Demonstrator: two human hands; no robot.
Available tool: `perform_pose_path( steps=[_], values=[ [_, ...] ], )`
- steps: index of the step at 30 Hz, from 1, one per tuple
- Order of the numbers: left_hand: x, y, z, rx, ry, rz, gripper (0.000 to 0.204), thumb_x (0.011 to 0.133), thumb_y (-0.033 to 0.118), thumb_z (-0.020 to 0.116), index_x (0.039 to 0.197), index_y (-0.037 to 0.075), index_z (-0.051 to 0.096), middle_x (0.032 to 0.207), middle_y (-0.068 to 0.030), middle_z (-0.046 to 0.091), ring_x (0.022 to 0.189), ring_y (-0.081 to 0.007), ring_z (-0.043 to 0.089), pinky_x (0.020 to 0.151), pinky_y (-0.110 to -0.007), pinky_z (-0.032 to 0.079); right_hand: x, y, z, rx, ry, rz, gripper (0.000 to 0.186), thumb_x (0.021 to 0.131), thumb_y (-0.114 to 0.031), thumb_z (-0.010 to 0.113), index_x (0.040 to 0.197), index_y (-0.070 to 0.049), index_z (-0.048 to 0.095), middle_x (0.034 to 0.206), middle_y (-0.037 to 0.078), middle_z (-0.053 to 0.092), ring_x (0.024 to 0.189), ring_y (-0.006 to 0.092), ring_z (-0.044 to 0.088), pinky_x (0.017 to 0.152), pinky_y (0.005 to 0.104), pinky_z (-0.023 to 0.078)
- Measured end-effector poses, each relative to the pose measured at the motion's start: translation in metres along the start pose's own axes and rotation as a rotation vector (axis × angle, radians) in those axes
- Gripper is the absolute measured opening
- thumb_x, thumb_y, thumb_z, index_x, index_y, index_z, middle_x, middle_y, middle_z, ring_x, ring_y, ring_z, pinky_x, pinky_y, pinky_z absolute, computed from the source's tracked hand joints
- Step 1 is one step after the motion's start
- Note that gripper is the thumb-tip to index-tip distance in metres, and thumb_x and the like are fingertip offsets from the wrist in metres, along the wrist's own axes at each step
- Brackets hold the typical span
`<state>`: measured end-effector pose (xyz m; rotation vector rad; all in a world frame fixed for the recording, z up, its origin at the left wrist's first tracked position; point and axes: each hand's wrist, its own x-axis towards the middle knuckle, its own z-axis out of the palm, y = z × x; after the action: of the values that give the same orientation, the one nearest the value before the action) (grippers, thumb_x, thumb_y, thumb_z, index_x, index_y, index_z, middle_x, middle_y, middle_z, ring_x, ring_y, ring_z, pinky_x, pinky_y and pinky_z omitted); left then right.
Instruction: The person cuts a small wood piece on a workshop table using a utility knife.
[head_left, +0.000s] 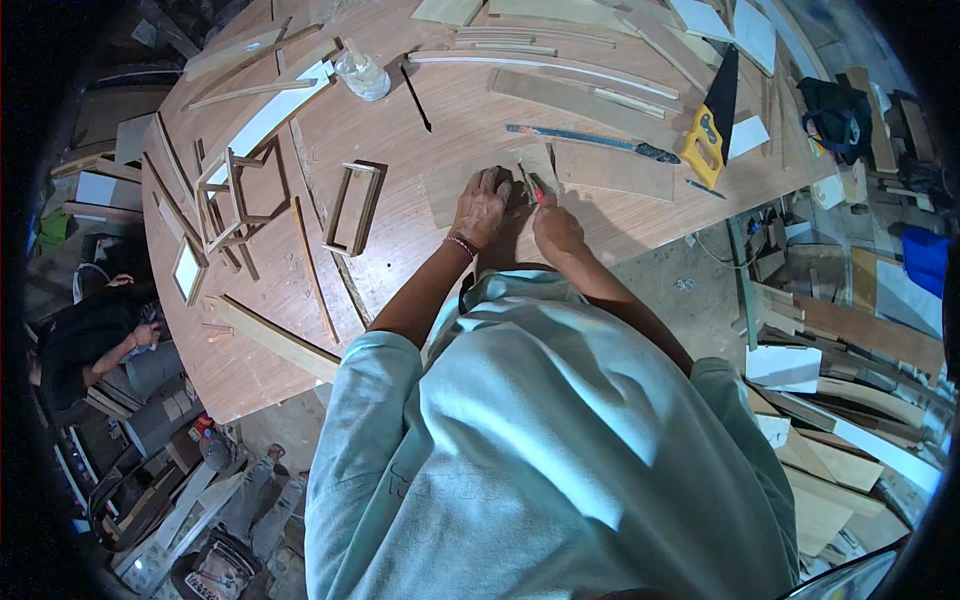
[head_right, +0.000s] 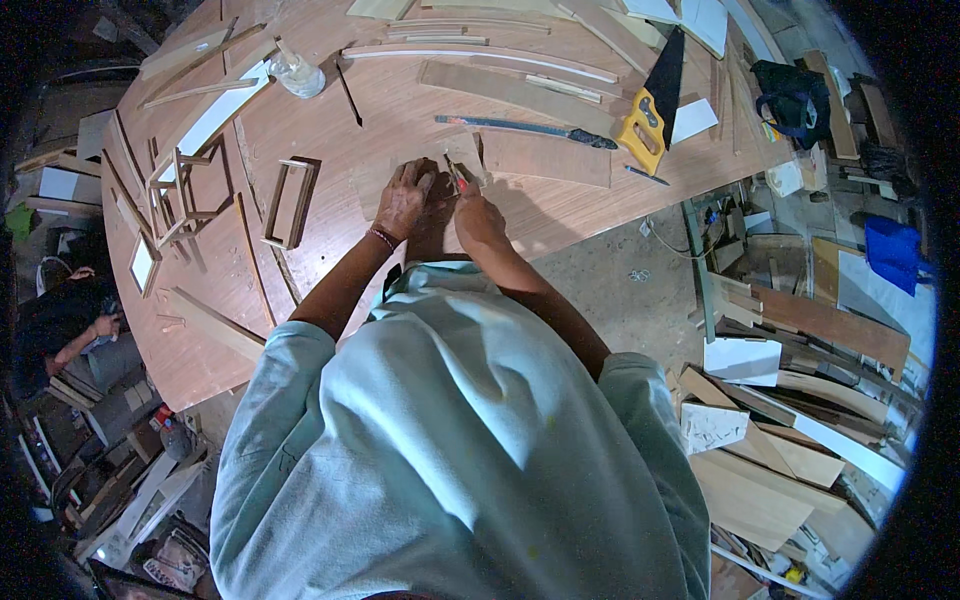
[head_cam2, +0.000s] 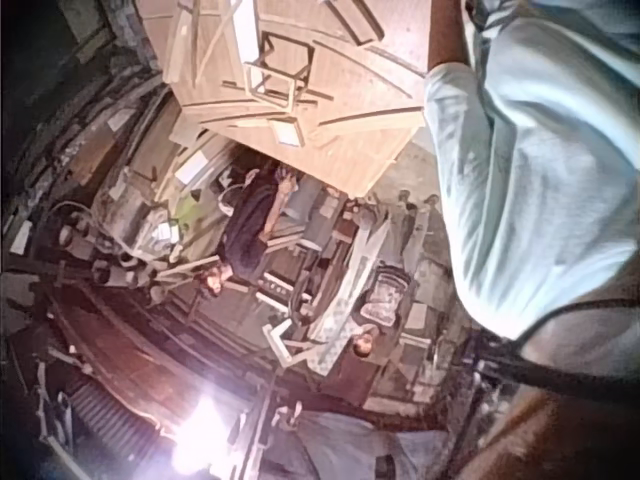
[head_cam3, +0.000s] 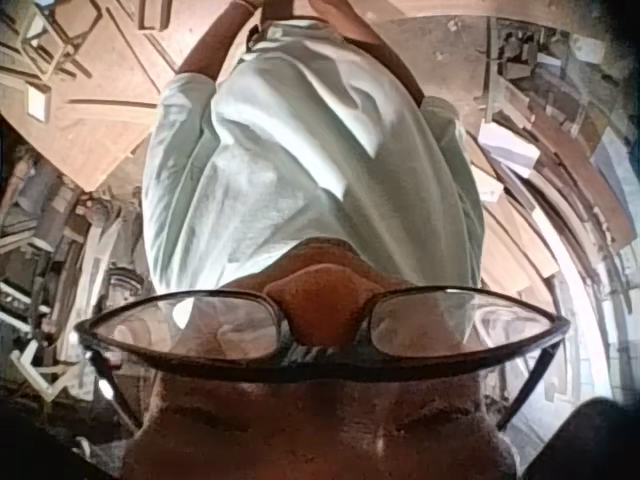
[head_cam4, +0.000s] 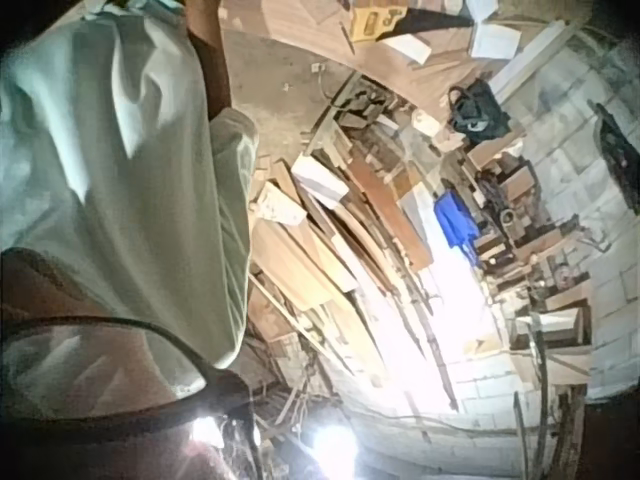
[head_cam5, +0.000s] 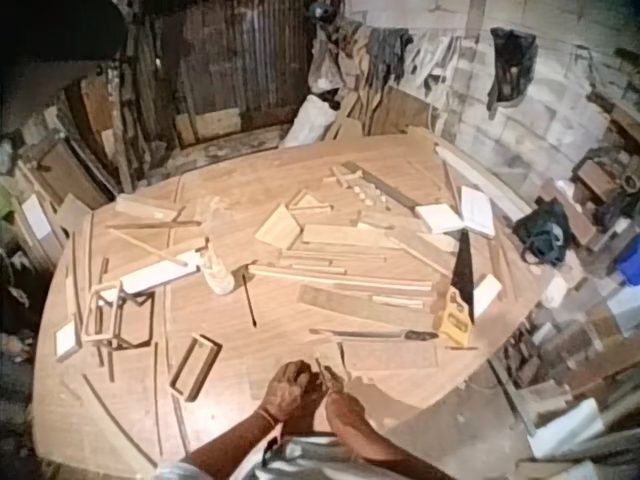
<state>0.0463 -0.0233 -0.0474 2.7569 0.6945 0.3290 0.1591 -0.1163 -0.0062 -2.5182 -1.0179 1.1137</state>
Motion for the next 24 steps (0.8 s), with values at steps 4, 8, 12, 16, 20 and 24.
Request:
perform_pose_path(
  steps=[4, 8, 12, 16, 20, 24],
  values=[
    [0.001, -0.004, 0.003, 0.067, -0.009, 0.029, 0.042, 0.063, 0.017, 0.058, 0.101, 0.004, 0.048, 0.112, -0.0170, 0.041, 0.101, -0.0320, 0.041, 0.085, -0.036, 0.038, 0.008, -0.003, -0.004, -0.059, 0.010, -0.060, 0.032, 0.085, -0.023, 0.024, 0.097, 0.001, 0.041, 0.087, 0.026, 0.054, 0.086, 0.0381, 0.052, 0.077, 0.0450, 0.040],
    [0.002, -0.003, 0.003, 0.057, 0.015, 0.023, 0.042, 0.064, 0.019, 0.059, 0.101, 0.004, 0.047, 0.113, -0.0186, 0.040, 0.102, -0.0331, 0.041, 0.083, -0.036, 0.039, 0.011, 0.007, 0.012, -0.011, 0.041, -0.010, 0.025, 0.082, -0.020, 0.035, 0.095, 0.001, 0.040, 0.079, 0.026, 0.055, 0.079, 0.0387, 0.055, 0.069, 0.0457, 0.043],
    [0.001, 0.001, 0.000, 0.027, -0.023, 0.017, 0.042, 0.066, 0.024, 0.059, 0.100, 0.003, 0.047, 0.113, -0.0197, 0.040, 0.102, -0.0336, 0.042, 0.082, -0.037, 0.040, 0.011, 0.023, 0.022, -0.043, 0.171, -0.151, 0.030, 0.079, -0.021, 0.046, 0.095, 0.003, 0.037, 0.066, 0.024, 0.055, 0.062, 0.0370, 0.057, 0.054, 0.0447, 0.045],
    [0.003, 0.003, -0.003, 0.028, -0.041, 0.010, 0.044, 0.065, 0.026, 0.062, 0.099, 0.002, 0.048, 0.111, -0.0220, 0.041, 0.102, -0.0343, 0.041, 0.083, -0.038, 0.039, 0.013, 0.031, 0.011, 0.273, -0.022, -0.123, 0.032, 0.079, -0.023, 0.047, 0.094, 0.004, 0.039, 0.075, 0.026, 0.056, 0.072, 0.0396, 0.055, 0.064, 0.0446, 0.045],
    [0.005, 0.004, -0.005, 0.036, -0.056, 0.013, 0.046, 0.064, 0.026, 0.063, 0.100, 0.002, 0.047, 0.108, -0.0222, 0.043, 0.101, -0.0343, 0.042, 0.082, -0.038, 0.039, 0.010, 0.034, 0.009, 0.266, 0.021, -0.121, 0.035, 0.078, -0.025, 0.049, 0.093, 0.005, 0.039, 0.073, 0.025, 0.056, 0.068, 0.0389, 0.056, 0.061, 0.0440, 0.046],
    [0.005, 0.004, -0.001, 0.064, -0.048, 0.029, 0.047, 0.065, 0.026, 0.062, 0.101, 0.002, 0.045, 0.105, -0.0211, 0.044, 0.098, -0.0339, 0.044, 0.080, -0.038, 0.040, 0.009, 0.040, 0.017, 0.009, 0.254, -0.230, 0.034, 0.078, -0.024, 0.048, 0.094, 0.004, 0.040, 0.068, 0.024, 0.055, 0.061, 0.0370, 0.056, 0.053, 0.0436, 0.045]
  ],
)
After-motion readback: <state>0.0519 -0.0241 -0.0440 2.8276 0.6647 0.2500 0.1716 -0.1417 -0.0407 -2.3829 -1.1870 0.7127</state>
